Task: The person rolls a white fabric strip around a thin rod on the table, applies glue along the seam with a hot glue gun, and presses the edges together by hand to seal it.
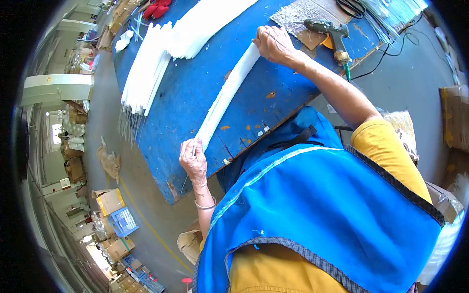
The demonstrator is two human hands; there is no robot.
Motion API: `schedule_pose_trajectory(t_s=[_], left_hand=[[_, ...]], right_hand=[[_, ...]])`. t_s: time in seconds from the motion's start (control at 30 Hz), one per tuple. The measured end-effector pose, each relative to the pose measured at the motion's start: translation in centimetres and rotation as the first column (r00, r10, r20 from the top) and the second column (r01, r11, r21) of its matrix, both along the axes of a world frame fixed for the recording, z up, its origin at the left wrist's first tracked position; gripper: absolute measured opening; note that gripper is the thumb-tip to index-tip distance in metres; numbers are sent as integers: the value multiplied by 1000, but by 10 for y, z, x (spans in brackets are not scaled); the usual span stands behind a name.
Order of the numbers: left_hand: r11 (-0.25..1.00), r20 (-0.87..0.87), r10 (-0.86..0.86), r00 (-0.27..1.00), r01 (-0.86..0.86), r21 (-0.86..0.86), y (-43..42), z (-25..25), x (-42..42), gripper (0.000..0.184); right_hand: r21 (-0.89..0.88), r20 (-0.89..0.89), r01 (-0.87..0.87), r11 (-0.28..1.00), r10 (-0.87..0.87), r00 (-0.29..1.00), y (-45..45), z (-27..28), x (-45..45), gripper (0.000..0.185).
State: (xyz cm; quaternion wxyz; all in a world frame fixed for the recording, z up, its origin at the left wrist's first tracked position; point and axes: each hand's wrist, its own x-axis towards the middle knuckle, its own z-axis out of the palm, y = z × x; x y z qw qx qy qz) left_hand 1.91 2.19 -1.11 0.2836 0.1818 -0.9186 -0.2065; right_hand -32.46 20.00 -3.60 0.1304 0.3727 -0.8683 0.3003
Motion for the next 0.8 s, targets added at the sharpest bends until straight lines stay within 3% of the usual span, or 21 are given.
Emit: schedule_pose_trajectory(t_s=[0.1, 0.23, 0.33, 0.43, 0.63, 0.8], left_hand=[[999, 17, 0, 1000, 0, 43, 1, 4, -1, 9], [999, 27, -13, 1000, 12, 49, 1, 8, -2, 9], [999, 19, -19, 1000, 19, 42, 0, 6, -3, 9], [999, 13, -17, 1000, 17, 42, 1, 7, -3, 8], [999, 2, -29, 1000, 29, 34, 2, 6, -3, 8], [999, -7, -35, 999, 35, 38, 1, 7, -3, 8]], right_hand=[[-159, -238, 52, 986, -89, 967, 2, 14, 11, 16], [-220, -182, -248, 943, 210, 961, 12, 37, 48, 8], [-155, -113, -374, 914, 360, 926, 7, 31, 84, 12], [-31, -78, -321, 947, 318, 945, 0, 24, 96, 17], [25, -58, -222, 975, 223, 973, -13, 26, 103, 17], [-99, -48, -247, 964, 243, 969, -17, 22, 104, 8]])
